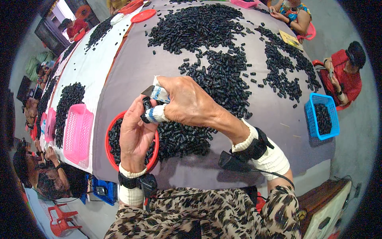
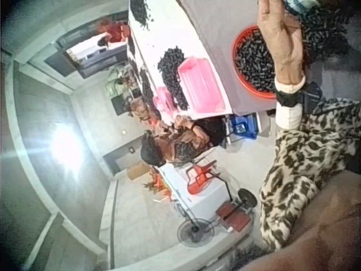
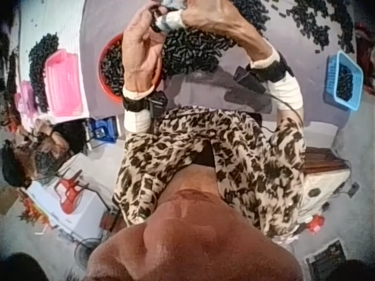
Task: Manually sorting and organizing small black plastic components for shoe manufacturing.
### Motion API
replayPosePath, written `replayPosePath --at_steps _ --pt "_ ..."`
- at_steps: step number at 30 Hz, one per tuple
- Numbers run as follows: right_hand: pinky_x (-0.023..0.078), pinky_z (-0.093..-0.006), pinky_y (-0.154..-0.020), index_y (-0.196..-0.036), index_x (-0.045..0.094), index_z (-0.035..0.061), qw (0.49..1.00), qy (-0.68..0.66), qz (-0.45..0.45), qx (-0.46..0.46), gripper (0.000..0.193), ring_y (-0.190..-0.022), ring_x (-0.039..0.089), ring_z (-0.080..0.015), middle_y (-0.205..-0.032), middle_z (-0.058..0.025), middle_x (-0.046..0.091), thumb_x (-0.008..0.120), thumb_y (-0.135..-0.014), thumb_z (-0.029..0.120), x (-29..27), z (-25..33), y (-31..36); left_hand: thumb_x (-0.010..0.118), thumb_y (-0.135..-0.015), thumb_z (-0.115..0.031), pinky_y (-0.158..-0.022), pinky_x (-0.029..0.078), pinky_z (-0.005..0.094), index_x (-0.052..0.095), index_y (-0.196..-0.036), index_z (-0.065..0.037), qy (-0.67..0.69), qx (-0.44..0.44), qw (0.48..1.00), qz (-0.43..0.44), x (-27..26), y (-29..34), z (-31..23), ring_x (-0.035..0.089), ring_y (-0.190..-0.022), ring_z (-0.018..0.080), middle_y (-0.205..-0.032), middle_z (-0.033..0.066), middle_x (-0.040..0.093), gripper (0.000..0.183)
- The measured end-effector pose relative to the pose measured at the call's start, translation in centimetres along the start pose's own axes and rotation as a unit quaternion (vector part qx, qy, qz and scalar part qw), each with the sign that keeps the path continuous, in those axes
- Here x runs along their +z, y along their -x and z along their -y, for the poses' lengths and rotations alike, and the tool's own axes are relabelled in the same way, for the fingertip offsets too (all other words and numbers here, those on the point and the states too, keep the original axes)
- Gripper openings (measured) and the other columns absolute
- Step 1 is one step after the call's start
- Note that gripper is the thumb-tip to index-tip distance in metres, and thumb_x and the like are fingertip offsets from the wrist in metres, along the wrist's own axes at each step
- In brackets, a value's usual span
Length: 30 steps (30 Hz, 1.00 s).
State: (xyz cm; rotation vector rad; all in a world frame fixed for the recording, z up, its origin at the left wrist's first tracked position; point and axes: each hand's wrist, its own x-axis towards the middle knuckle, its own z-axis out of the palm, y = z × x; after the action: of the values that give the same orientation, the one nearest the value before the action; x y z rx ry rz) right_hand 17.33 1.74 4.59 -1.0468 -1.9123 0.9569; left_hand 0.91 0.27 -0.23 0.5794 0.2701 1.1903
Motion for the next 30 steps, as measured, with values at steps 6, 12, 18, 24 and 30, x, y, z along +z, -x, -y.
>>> replayPosePath --at_steps 6,12,18,24,30 --pt "0.042 -0.0325 -0.053 -0.074 0.053 -0.0002 1.000 0.004 0.001 0.001 0.032 -0.055 0.052 -0.0180 -0.062 -0.0111 0.056 0.072 -0.066 0.024 0.0 0.1 0.1 0.055 -0.086 -0.007 -0.083 0.048 0.0304 0.051 -0.113 0.005 -0.005 0.018 1.000 0.002 0.3 0.3 0.1 0.058 -0.092 0.0159 -0.097 0.0105 0.060 0.029" --pt "0.042 -0.0326 -0.053 -0.075 0.053 0.0001 1.000 0.005 0.002 -0.003 0.033 -0.055 0.052 -0.0178 -0.062 -0.0107 0.056 0.072 -0.066 0.026 -0.1 0.2 0.2 0.056 -0.085 -0.007 -0.084 0.048 0.0307 0.050 -0.115 0.004 0.018 0.013 1.000 -0.002 0.2 0.2 0.2 0.058 -0.091 0.0161 -0.097 0.0107 0.060 0.033" --pt "0.042 -0.0320 -0.053 -0.076 0.054 0.0001 1.000 -0.005 0.016 0.016 0.033 -0.056 0.053 -0.0169 -0.063 -0.0106 0.056 0.072 -0.066 0.026 0.0 0.0 0.3 0.056 -0.085 -0.004 -0.083 0.049 0.0306 0.049 -0.117 0.004 -0.020 0.027 0.999 -0.019 0.2 0.4 0.3 0.058 -0.092 0.0160 -0.097 0.0105 0.060 0.034" --pt "0.043 -0.0344 -0.054 -0.076 0.054 -0.0006 1.000 0.011 0.015 -0.012 0.035 -0.057 0.056 -0.0224 -0.064 -0.0129 0.057 0.072 -0.066 0.028 0.3 -1.1 0.2 0.055 -0.085 -0.003 -0.082 0.050 0.0314 0.051 -0.115 0.001 -0.008 0.016 1.000 0.014 -0.3 0.2 0.3 0.059 -0.091 0.0165 -0.099 0.0108 0.060 0.031" --pt "0.044 -0.0347 -0.057 -0.075 0.054 -0.0011 0.999 0.022 0.045 0.013 0.036 -0.058 0.057 -0.0247 -0.064 -0.0141 0.058 0.070 -0.065 0.029 -0.1 -0.3 0.0 0.054 -0.085 -0.004 -0.085 0.050 0.0338 0.050 -0.114 0.001 0.023 0.002 1.000 0.015 -0.4 0.2 0.3 0.060 -0.093 0.0191 -0.101 0.0124 0.060 0.029"
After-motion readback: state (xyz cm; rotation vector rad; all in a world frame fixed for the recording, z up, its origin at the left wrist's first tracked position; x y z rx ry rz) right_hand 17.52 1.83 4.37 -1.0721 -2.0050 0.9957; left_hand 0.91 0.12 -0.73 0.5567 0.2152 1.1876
